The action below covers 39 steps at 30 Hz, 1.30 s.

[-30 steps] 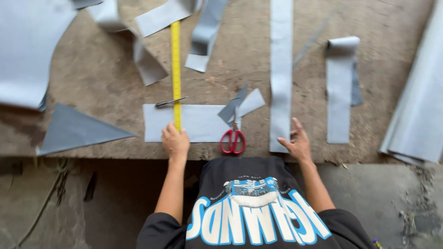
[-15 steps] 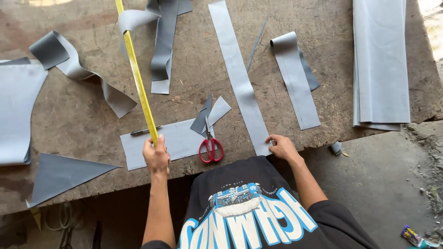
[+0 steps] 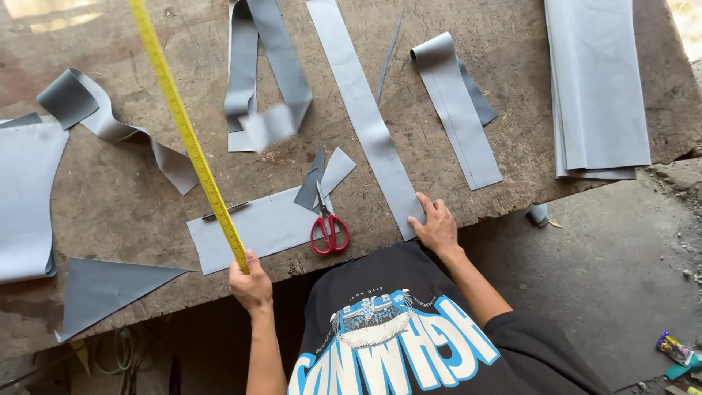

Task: Measuring, marking, and cutting strips of grey upholstery material and fitting them onto a wooden chair frame.

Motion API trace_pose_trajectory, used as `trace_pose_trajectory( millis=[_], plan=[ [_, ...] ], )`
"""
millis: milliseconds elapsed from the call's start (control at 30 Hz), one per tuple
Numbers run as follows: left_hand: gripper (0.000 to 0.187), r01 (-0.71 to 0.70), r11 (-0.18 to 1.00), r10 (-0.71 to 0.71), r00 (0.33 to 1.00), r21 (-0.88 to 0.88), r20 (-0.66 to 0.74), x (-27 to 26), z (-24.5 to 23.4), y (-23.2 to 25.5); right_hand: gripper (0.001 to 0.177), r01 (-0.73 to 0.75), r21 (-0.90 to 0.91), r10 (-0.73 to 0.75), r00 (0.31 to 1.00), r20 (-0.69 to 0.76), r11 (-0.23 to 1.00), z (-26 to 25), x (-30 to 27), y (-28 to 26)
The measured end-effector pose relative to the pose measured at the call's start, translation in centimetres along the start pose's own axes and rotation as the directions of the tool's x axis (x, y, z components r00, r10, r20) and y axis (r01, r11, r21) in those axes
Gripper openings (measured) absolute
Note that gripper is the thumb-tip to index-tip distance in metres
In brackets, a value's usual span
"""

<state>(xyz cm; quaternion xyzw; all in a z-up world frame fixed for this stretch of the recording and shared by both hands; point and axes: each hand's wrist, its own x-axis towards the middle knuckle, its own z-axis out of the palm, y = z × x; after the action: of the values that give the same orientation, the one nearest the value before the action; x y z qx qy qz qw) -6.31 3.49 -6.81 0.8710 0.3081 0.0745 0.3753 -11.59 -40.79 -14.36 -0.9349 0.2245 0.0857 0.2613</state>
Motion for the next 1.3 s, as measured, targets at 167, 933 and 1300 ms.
trace_pose_trajectory(
  millis=[167, 933, 1300],
  plan=[
    [0.022, 0.279, 0.695, -0.018, 0.928, -0.662, 0.372, -3.1, 0.5, 9.0, 0.061, 0.080, -0.034, -0.081, 0.995, -0.049, 0.996, 1.2, -1.2, 1.4],
    [0.046, -0.618, 0.780, 0.601, 0.698, -0.097, 0.389, 4.3, 15.5, 12.8, 0.021, -0.060, 0.913, 0.004, 0.998, 0.064, 0.404, -3.4, 11.4, -7.3],
    [0.029, -0.821, 0.342, 0.713, 0.544, 0.458, 0.442, 17.3, 17.7, 12.2, 0.023, 0.017, 0.714, -0.032, 0.999, 0.008, 0.700, -4.5, 20.9, -8.5]
  ],
)
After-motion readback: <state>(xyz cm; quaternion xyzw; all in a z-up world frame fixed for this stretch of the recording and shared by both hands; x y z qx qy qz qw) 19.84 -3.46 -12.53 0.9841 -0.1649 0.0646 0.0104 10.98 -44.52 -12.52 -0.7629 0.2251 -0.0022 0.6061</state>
